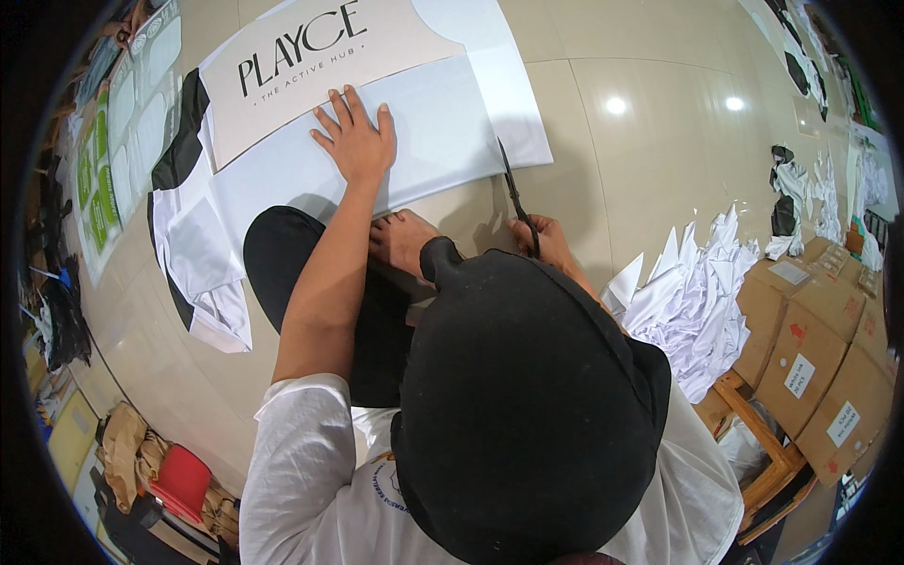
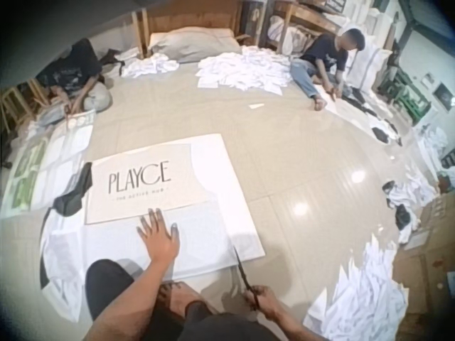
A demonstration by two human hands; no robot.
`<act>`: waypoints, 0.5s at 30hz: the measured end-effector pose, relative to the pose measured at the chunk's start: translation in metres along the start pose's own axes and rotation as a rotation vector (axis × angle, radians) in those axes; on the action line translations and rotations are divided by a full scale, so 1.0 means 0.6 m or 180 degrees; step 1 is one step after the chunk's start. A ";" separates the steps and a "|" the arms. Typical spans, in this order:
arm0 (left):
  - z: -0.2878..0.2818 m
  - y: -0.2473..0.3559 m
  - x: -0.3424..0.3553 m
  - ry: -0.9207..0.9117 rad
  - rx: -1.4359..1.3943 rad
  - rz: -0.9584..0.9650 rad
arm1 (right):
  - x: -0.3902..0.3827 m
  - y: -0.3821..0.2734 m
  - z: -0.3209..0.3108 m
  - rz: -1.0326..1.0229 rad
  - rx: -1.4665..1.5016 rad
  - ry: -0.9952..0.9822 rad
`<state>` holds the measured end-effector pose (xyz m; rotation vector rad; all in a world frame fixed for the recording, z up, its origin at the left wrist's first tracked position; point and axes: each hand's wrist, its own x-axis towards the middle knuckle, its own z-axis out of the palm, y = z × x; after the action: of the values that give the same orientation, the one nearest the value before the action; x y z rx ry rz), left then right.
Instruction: The person sits on the floor and uses scissors to cut a large piece of white fabric with a black printed design. They trim the edges of the fabric, flip it over to reveal the printed side, and continue cutting along the design lines.
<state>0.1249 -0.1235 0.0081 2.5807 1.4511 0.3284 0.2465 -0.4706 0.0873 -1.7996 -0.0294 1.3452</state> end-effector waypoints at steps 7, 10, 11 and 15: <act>0.002 0.001 -0.001 0.0001 -0.0015 0.0004 | 0.002 0.018 -0.003 -0.0044 -0.0040 0.0024; 0.000 0.001 0.003 0.0024 0.0000 0.0012 | 0.003 0.023 -0.004 -0.0105 -0.0036 0.0028; 0.001 0.000 0.002 0.0022 0.0007 0.0008 | 0.002 0.024 -0.004 -0.0108 -0.0048 0.0033; 0.003 -0.001 0.000 0.0063 0.0034 0.0015 | -0.001 0.019 -0.002 -0.0076 -0.0026 0.0042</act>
<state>0.1252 -0.1231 0.0066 2.5970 1.4574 0.3489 0.2420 -0.4785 0.0806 -1.8095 -0.0494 1.3181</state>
